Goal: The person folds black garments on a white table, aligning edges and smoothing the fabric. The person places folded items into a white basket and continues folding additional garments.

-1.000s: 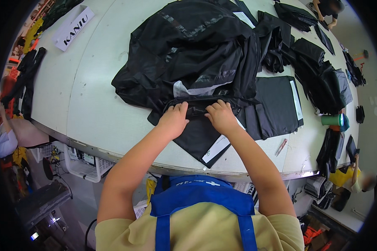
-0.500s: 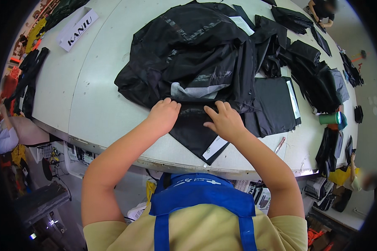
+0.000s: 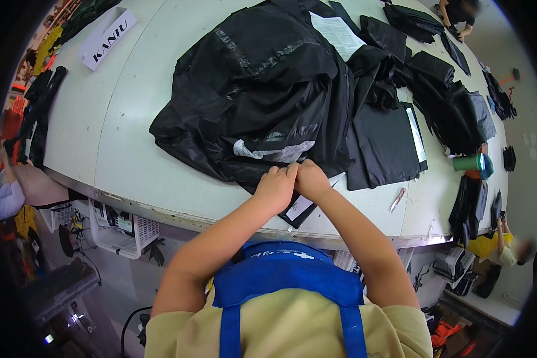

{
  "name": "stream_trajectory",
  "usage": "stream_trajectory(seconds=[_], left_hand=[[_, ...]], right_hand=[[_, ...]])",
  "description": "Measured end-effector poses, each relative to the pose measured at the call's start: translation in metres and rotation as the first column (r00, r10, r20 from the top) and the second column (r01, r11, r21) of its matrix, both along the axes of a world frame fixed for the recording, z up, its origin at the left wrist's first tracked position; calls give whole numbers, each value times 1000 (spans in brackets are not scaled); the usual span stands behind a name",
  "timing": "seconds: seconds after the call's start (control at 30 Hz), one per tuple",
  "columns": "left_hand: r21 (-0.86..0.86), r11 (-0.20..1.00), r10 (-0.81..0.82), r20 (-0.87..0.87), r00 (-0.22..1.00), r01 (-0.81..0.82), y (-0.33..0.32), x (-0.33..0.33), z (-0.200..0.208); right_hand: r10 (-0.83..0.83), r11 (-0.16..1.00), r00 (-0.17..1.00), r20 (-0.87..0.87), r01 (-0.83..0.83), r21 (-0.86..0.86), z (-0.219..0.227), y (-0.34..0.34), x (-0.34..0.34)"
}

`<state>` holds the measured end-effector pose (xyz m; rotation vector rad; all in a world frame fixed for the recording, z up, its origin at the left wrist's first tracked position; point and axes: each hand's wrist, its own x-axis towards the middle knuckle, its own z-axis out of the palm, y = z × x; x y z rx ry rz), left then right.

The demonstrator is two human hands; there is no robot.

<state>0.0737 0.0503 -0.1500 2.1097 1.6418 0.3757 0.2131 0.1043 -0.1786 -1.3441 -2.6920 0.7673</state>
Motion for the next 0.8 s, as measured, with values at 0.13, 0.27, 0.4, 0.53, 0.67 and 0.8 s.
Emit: stream_trajectory(seconds=[0.13,0.27,0.4,0.53,0.67,0.8], left_hand=[[-78,995,63,-35,997,-66,-7,8,-2],[-79,994,72,-60,996,-77,-7,14,-8],[-82,979,192,57,980,-187,-7,19,-18],[-313,927,282,221,934,-205,-1,20,9],[-348,918,300,294,907,-191,0,14,1],[-248,954,244,321,915,-168,-6,14,-4]], right_hand=[[-44,984,981,-188,75,162,20,-3,38],[-59,981,998,-11,56,-185,26,6,63],[-433,680,846,-309,82,-728,31,10,68],[-403,704,843,-356,37,-709,36,2,65],[-394,773,855,-336,111,-624,52,-5,56],[-173,969,923,-343,97,-227,58,-16,53]])
